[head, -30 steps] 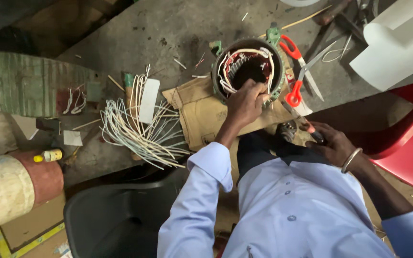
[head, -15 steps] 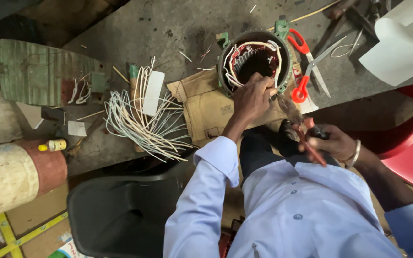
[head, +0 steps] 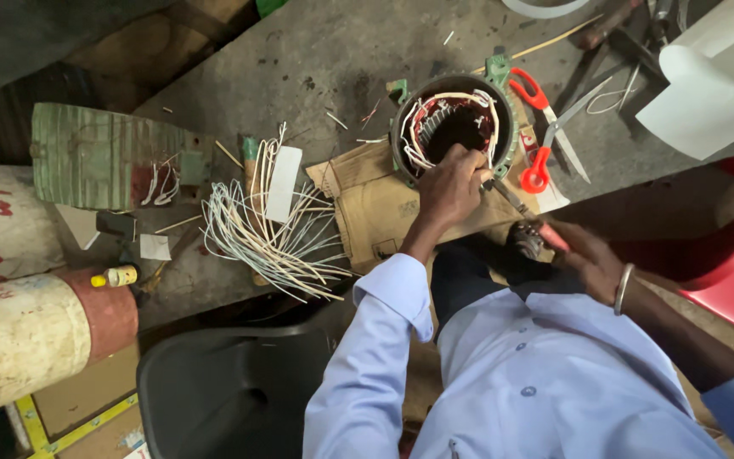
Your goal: The person works on a motor stator, repeatedly cutting and trimming white insulated wires with red-handled scissors. They adjust the wires by hand, occasionally using pliers to pull or position strands within the stator slots. The work continues throughout the clip without a visible final assembly or completion.
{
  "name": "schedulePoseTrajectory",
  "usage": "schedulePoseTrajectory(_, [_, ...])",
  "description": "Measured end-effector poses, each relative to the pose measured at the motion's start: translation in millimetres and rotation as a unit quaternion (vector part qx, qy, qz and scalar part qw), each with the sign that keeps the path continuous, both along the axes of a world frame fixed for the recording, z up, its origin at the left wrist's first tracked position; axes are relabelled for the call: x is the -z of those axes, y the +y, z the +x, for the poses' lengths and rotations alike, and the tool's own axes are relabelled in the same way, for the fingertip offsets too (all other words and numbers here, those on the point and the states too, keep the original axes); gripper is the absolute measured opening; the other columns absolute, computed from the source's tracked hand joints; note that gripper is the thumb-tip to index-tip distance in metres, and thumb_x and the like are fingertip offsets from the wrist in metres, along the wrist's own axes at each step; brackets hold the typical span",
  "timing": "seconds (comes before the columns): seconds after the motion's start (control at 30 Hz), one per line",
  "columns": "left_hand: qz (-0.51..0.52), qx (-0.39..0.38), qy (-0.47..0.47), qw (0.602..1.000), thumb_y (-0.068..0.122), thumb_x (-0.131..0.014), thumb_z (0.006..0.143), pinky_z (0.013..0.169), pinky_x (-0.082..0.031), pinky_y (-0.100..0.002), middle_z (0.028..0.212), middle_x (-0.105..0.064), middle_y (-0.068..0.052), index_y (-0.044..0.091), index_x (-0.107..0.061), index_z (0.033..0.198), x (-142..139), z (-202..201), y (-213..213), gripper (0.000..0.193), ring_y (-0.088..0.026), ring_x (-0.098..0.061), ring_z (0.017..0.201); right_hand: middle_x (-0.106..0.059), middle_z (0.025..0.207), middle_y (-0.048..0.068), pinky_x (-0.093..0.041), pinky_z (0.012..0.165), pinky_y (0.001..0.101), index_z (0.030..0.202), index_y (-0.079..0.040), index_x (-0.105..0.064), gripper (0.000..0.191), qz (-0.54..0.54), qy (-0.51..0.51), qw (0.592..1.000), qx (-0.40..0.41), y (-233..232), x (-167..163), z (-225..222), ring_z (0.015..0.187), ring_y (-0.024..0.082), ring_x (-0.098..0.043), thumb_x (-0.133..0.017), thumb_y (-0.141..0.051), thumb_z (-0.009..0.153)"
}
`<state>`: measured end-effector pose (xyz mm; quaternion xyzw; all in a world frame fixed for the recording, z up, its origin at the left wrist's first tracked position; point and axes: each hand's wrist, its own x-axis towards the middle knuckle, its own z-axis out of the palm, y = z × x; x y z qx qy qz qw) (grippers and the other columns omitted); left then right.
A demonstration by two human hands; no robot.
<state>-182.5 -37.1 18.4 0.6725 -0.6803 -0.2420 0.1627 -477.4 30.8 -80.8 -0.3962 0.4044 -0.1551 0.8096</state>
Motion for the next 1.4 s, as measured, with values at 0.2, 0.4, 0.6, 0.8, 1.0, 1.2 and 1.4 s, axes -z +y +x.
schedulePoseTrajectory(0.2, [0.024, -0.005, -0.002, 1.0, 0.03, -0.063, 0.092, 0.076, -0.052, -0.049, 0.101, -0.064, -0.007, 0.018, -0.068, 0.103, 0, 0, -3, 0.017, -0.031, -0.069, 0.091, -0.064, 0.117, 0.026, -0.056, 0.07, 0.0327, 0.16, -0.01, -0.032, 0.057, 0.28, -0.427, 0.86, -0.022, 4, -4, -3, 0.091, 0.027, -0.067, -0.056, -0.007, 0.109])
schedulePoseTrajectory(0.4, [0.01, -0.004, -0.016, 1.0, 0.033, -0.063, 0.096, 0.076, -0.052, -0.05, 0.103, -0.063, -0.01, 0.016, -0.067, 0.102, 1, 2, -2, 0.019, -0.035, -0.068, 0.092, -0.066, 0.109, 0.007, -0.05, 0.065, 0.0286, 0.153, -0.01, -0.039, 0.072, -0.032, -0.034, 0.999, -0.024, 8, -18, 8, 0.079, 0.012, -0.058, -0.054, -0.004, 0.084])
schedulePoseTrajectory(0.6, [0.01, 0.007, -0.025, 1.0, 0.032, -0.061, 0.096, 0.074, -0.051, -0.051, 0.102, -0.062, -0.011, 0.015, -0.066, 0.105, 4, 3, -2, 0.019, -0.036, -0.067, 0.09, -0.067, 0.109, 0.009, -0.058, 0.069, 0.034, 0.148, -0.003, -0.048, 0.054, 0.106, -0.143, 0.984, 0.0, 3, -10, 10, 0.085, 0.015, -0.066, -0.053, -0.008, 0.095])
schedulePoseTrajectory(0.8, [-0.005, 0.023, -0.009, 1.0, 0.032, -0.061, 0.097, 0.078, -0.052, -0.05, 0.101, -0.062, -0.009, 0.017, -0.065, 0.103, 11, 6, -2, 0.017, -0.034, -0.068, 0.092, -0.062, 0.102, 0.01, -0.053, 0.061, 0.028, 0.15, -0.009, -0.048, 0.065, 0.205, -0.273, 0.939, -0.041, 10, -14, 0, 0.075, 0.015, -0.058, -0.062, -0.01, 0.087])
schedulePoseTrajectory(1.0, [-0.03, 0.031, -0.005, 0.999, 0.03, -0.062, 0.095, 0.075, -0.051, -0.051, 0.102, -0.062, -0.011, 0.016, -0.064, 0.102, 14, 10, 0, 0.016, -0.037, -0.066, 0.092, -0.074, 0.084, 0.017, -0.056, 0.06, 0.0302, 0.134, 0.0, -0.061, 0.046, -0.04, 0.061, 0.993, -0.098, -15, -8, -4, 0.067, 0.02, -0.069, -0.058, -0.016, 0.09])
schedulePoseTrajectory(1.2, [-0.054, 0.049, 0.028, 0.997, 0.032, -0.061, 0.096, 0.077, -0.052, -0.049, 0.101, -0.063, -0.01, 0.015, -0.064, 0.101, 17, 14, 0, 0.018, -0.036, -0.067, 0.093, -0.073, 0.084, 0.018, -0.063, 0.061, 0.0393, 0.112, 0.008, -0.065, 0.029, 0.106, -0.15, 0.979, -0.094, -13, 3, -9, 0.073, 0.025, -0.076, -0.057, -0.008, 0.089])
schedulePoseTrajectory(1.4, [-0.065, 0.031, 0.064, 0.995, 0.037, -0.06, 0.094, 0.078, -0.051, -0.052, 0.108, -0.067, -0.011, 0.017, -0.065, 0.106, 28, 16, -12, 0.024, -0.037, -0.068, 0.095, -0.07, 0.082, 0.01, -0.05, 0.054, 0.0285, 0.103, 0.006, -0.069, 0.019, -0.071, -0.06, 0.99, -0.108, 9, -20, -19, 0.066, 0.011, -0.06, -0.063, -0.008, 0.092])
